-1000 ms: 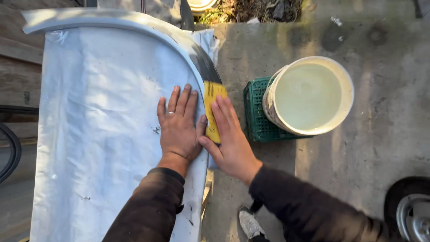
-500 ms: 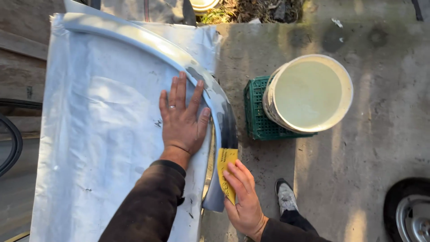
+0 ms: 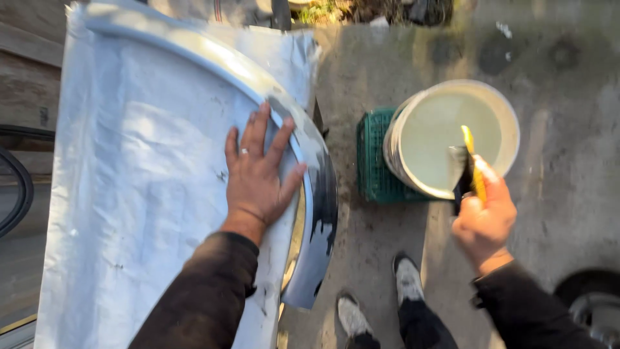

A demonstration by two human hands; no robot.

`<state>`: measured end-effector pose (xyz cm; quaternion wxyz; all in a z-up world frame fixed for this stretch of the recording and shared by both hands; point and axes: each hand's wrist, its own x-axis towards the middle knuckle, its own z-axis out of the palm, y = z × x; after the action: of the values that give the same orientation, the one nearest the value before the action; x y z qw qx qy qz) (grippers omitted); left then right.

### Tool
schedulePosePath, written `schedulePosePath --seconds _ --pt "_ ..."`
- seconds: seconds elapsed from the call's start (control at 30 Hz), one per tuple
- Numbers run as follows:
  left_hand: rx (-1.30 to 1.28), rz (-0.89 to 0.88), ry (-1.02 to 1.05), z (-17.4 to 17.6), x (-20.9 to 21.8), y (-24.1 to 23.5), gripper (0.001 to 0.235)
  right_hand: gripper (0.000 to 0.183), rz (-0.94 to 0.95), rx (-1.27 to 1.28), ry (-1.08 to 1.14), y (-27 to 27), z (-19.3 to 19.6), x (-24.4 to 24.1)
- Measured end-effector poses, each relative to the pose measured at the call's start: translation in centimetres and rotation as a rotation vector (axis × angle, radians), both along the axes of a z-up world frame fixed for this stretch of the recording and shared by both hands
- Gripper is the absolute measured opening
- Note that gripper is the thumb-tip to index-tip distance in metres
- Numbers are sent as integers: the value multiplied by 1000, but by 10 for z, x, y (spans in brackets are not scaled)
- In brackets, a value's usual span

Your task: The person uses an orbital sander to smooth the surface of a curved car trim piece. They then switch to hand-sanding with a wet sanding block, repeatedly dipping it into a bucket of water to clean the surface.

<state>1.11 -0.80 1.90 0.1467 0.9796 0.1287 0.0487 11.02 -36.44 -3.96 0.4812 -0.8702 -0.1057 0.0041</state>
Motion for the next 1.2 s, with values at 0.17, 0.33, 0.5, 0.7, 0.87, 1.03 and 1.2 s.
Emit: schedulePosePath --seconds 0.17,0.33,0.5,0.7,0.87,1.03,1.2 --pt "-44 -9 -22 7 -3 -1 65 52 379 -593 -433 -30 -95 91" --pt "2 15 22 0 -3 -1 60 64 532 -762 -240 4 -153 135" --pt "12 20 25 -1 -4 -2 61 57 461 -768 164 9 -170 145" --pt "-7 46 22 0 -2 0 63 42 135 -348 372 -4 -82 127" --pt "13 25 16 -3 -3 -1 64 57 -116 813 932 75 20 26" --pt "-4 23 8 2 2 0 68 83 781 -115 -16 168 40 -44" --pt "-37 20 -35 -1 2 -1 68 94 850 -259 -185 150 25 -107"
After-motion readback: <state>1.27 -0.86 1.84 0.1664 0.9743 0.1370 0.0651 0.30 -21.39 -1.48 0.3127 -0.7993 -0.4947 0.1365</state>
